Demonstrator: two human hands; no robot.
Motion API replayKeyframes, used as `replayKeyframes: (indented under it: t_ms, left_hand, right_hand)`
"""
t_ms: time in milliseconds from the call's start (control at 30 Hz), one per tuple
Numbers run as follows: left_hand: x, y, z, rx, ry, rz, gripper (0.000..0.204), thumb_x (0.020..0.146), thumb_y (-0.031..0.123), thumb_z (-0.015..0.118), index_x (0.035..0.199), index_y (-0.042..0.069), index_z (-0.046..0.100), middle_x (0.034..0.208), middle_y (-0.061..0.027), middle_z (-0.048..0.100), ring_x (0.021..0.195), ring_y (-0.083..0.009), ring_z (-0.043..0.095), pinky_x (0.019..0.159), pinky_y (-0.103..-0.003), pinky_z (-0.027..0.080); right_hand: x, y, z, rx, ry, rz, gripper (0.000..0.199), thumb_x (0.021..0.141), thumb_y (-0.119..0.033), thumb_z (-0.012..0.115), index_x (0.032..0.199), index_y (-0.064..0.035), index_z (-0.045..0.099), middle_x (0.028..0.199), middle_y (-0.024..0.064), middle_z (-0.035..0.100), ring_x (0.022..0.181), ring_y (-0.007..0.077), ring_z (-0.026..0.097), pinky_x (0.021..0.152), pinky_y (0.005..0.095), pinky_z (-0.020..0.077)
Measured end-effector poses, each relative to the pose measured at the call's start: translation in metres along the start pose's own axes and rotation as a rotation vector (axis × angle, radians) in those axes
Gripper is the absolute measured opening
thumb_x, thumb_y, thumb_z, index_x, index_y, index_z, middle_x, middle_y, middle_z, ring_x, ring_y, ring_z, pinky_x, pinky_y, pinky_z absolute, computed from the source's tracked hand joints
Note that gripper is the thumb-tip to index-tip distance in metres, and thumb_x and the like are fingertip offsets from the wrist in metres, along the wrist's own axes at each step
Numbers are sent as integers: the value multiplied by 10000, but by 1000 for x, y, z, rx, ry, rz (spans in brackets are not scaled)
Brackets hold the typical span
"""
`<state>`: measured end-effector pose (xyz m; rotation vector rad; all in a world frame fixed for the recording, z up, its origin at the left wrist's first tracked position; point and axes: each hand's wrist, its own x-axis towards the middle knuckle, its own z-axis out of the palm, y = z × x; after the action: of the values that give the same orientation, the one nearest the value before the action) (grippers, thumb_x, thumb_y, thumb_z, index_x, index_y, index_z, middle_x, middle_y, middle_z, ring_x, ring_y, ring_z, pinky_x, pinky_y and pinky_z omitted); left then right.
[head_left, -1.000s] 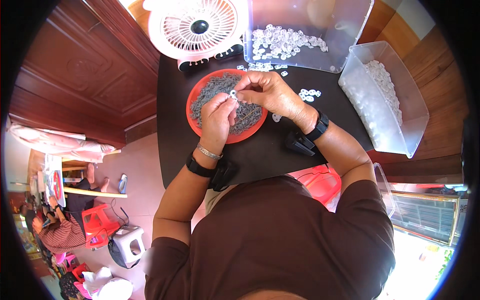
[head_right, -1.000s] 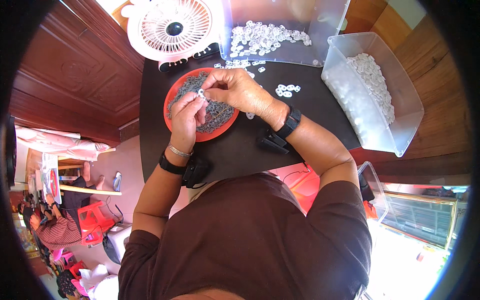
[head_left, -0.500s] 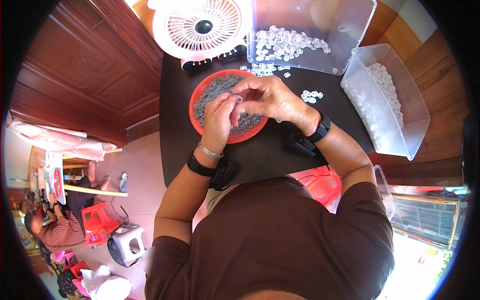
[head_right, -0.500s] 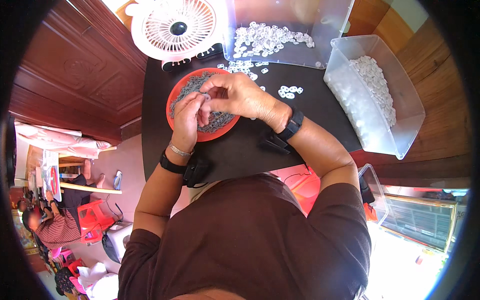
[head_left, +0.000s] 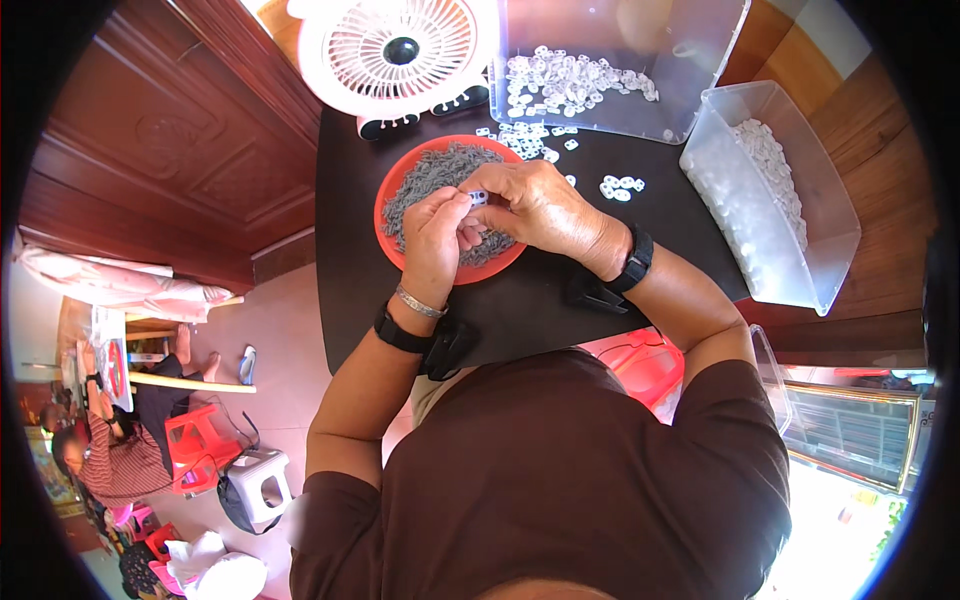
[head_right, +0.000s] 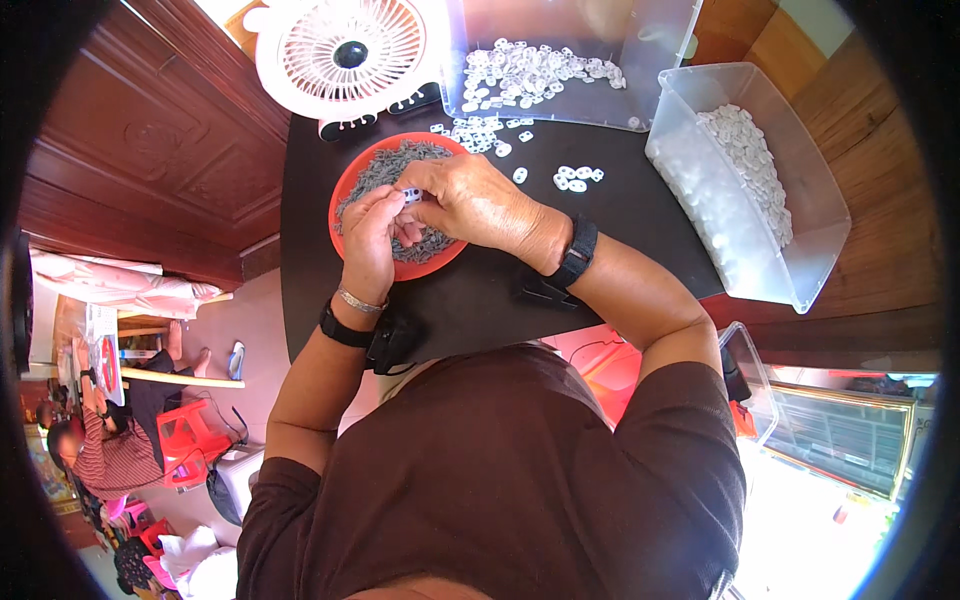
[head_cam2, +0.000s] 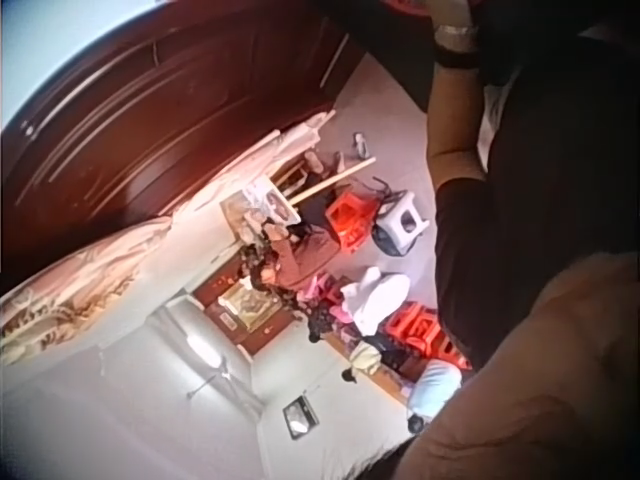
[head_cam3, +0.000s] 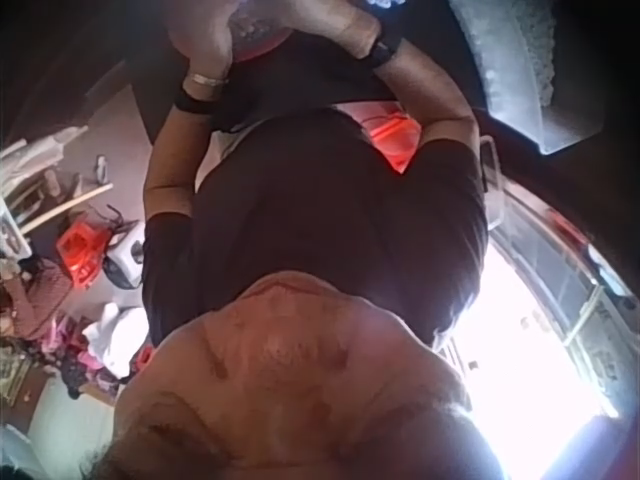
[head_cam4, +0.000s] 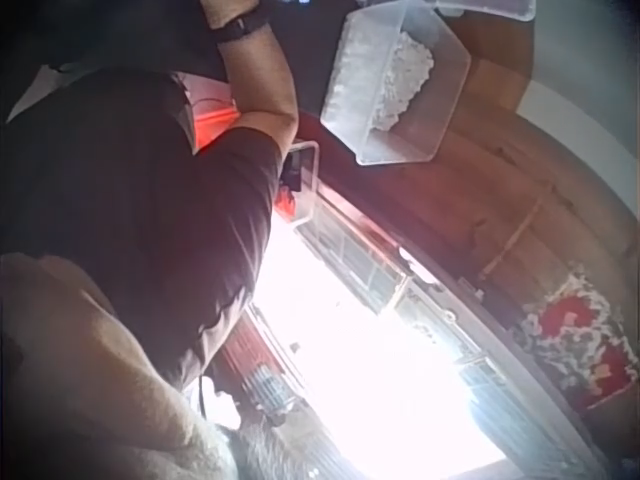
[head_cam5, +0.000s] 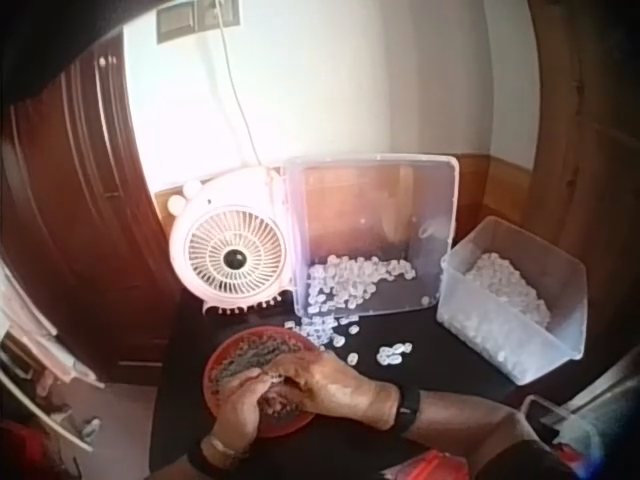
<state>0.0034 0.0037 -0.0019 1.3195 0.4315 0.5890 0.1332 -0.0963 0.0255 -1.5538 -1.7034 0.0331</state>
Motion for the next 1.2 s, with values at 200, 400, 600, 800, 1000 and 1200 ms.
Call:
replayKeyframes:
  t_ms: [200,400,600,800,1000,1200]
  left_hand:
    - [-1,2,3,-14,-12,-16,236,881,173,498,752,-5,584,613,-61,572,496,-90,508,456,-198,383]
    - [-1,-4,2,100,1,61,224,892,158,486,751,13,582,599,-34,564,476,-74,494,443,-199,371]
    - [-1,-1,0,4,22,14,237,903,185,471,746,32,562,587,-10,525,480,-65,459,448,-190,348]
    - [1,-7,1,34,22,35,233,909,191,471,772,36,576,587,-1,520,488,-60,464,452,-186,348]
    - [3,-9,1,12,-39,-7,221,913,166,472,784,27,584,618,3,529,506,-52,461,458,-180,347]
    - [1,-8,0,1,-22,8,211,902,151,480,785,15,591,626,-1,528,513,-48,450,462,-185,351]
  right_hand:
    - [-1,-3,-4,72,-39,43,225,743,-116,718,937,-66,617,810,91,666,729,262,660,630,318,531]
    - [-2,-1,3,106,65,-28,104,755,-73,647,848,-56,604,714,107,640,683,302,644,600,357,514]
    - [0,-4,4,162,43,32,158,744,-68,675,895,-49,633,753,103,653,699,269,658,619,332,527]
    - [-2,-4,-1,-8,37,4,207,730,-107,690,917,-39,634,768,112,643,711,282,645,628,350,522]
    - [-5,0,1,-155,30,-52,169,730,-104,672,866,-29,605,735,112,608,711,302,626,617,377,508]
    - [-3,0,3,-83,21,-42,118,744,-101,641,787,-21,567,713,135,600,676,323,617,601,388,500]
